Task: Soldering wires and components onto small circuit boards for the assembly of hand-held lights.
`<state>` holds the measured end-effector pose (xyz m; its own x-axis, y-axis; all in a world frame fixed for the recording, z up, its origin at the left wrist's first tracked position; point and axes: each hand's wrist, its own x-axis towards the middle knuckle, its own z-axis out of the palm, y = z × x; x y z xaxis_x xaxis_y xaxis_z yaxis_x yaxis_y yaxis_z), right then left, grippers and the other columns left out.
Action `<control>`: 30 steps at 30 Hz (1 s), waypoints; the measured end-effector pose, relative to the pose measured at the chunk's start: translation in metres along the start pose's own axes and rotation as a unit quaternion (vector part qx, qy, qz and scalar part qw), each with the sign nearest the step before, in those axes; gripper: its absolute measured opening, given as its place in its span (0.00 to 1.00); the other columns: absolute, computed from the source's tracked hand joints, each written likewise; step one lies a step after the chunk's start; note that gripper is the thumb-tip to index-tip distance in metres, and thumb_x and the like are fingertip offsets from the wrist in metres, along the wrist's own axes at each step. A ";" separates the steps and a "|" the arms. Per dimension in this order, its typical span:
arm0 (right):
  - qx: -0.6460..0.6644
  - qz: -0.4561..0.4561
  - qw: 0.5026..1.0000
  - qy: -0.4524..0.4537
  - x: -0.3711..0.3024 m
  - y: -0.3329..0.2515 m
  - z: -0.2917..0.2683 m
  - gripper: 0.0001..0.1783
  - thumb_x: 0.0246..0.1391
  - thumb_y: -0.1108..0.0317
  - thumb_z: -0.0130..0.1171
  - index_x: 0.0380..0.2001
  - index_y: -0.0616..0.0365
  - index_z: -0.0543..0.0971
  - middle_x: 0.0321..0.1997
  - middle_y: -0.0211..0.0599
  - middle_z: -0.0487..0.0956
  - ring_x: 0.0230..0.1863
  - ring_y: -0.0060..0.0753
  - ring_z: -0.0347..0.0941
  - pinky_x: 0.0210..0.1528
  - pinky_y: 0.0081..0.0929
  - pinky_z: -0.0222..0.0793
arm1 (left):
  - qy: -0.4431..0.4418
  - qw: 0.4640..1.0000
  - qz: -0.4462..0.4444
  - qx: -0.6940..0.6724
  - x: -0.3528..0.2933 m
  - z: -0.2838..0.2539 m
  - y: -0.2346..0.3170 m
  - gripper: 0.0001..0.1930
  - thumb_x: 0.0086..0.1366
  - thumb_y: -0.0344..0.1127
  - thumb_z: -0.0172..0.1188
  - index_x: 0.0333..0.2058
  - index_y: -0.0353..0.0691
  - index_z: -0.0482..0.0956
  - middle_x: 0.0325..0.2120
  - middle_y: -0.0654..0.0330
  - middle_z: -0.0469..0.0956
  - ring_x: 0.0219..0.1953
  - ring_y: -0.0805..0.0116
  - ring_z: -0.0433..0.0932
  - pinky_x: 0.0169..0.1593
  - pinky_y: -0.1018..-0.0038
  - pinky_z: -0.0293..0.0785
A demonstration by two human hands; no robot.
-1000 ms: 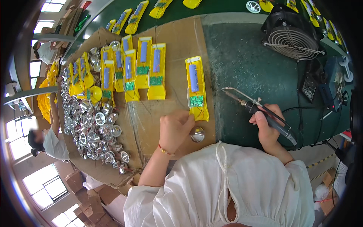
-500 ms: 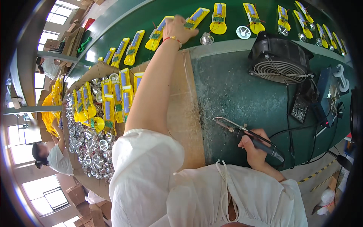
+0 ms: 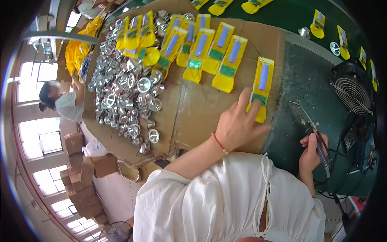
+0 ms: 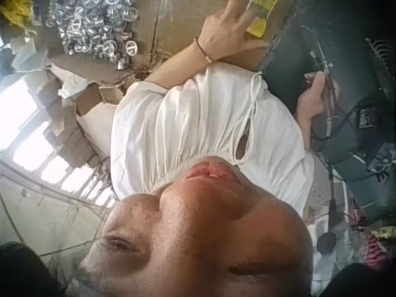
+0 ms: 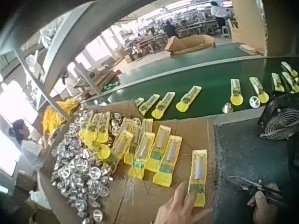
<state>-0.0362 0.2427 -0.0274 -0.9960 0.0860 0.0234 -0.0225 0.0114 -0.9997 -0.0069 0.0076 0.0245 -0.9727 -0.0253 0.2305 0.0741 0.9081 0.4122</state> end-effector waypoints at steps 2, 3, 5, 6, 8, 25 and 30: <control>-0.002 -0.013 1.000 -0.007 -0.003 -0.004 0.005 0.08 0.52 0.70 0.53 0.32 0.64 0.70 0.18 0.34 0.71 0.19 0.21 0.67 0.22 0.15 0.61 | 0.067 0.998 -0.006 -0.021 -0.020 -0.016 -0.009 0.24 0.44 0.46 0.67 0.38 0.40 0.72 0.40 0.53 0.69 0.35 0.58 0.75 0.30 0.70 0.74; -0.006 -0.024 1.000 -0.002 -0.006 -0.006 0.006 0.08 0.52 0.69 0.52 0.32 0.63 0.70 0.18 0.32 0.71 0.19 0.21 0.67 0.22 0.14 0.60 | 0.102 0.995 -0.007 -0.013 -0.029 -0.024 -0.023 0.23 0.43 0.44 0.67 0.37 0.40 0.72 0.37 0.54 0.71 0.34 0.58 0.75 0.29 0.69 0.74; -0.017 -0.028 0.999 -0.013 -0.013 -0.009 0.005 0.09 0.52 0.69 0.53 0.33 0.64 0.70 0.18 0.34 0.72 0.19 0.21 0.68 0.22 0.15 0.61 | 0.187 0.971 -0.109 0.102 -0.036 -0.044 -0.062 0.18 0.44 0.38 0.67 0.34 0.41 0.73 0.33 0.58 0.72 0.32 0.57 0.74 0.28 0.68 0.73; -0.024 -0.030 0.999 -0.024 -0.016 -0.009 0.005 0.09 0.51 0.70 0.53 0.33 0.65 0.70 0.18 0.35 0.72 0.19 0.22 0.68 0.23 0.16 0.63 | 0.212 0.954 -0.126 0.171 -0.039 -0.052 -0.088 0.12 0.48 0.33 0.60 0.33 0.44 0.73 0.32 0.61 0.71 0.31 0.61 0.73 0.29 0.68 0.72; -0.027 -0.037 0.998 -0.033 -0.021 -0.010 0.004 0.09 0.51 0.70 0.53 0.33 0.65 0.70 0.19 0.35 0.72 0.19 0.22 0.69 0.23 0.16 0.63 | 0.213 0.906 -0.138 0.338 -0.042 -0.071 -0.128 0.11 0.47 0.33 0.62 0.32 0.47 0.75 0.28 0.62 0.70 0.31 0.61 0.70 0.33 0.68 0.68; -0.024 -0.091 0.983 -0.155 -0.034 -0.033 0.024 0.08 0.47 0.74 0.58 0.30 0.65 0.71 0.21 0.36 0.74 0.21 0.21 0.70 0.24 0.18 0.65 | 0.009 0.885 -0.266 -0.382 -0.041 -0.017 -0.032 0.06 0.56 0.27 0.58 0.31 0.32 0.79 0.22 0.61 0.79 0.24 0.80 0.74 0.28 0.82 0.69; -0.070 -0.096 0.975 -0.185 -0.032 -0.026 0.030 0.08 0.48 0.75 0.56 0.30 0.66 0.69 0.23 0.38 0.72 0.22 0.22 0.70 0.25 0.17 0.66 | -0.001 0.924 -0.225 -0.309 -0.029 0.004 -0.029 0.06 0.56 0.30 0.59 0.29 0.32 0.78 0.21 0.59 0.76 0.21 0.75 0.72 0.25 0.78 0.67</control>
<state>-0.0058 0.2100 -0.0020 -0.9378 -0.2970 0.1796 -0.2259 0.1295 -0.9655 0.0183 -0.0169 0.0026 -0.9361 -0.3407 -0.0878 -0.2272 0.3947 0.8903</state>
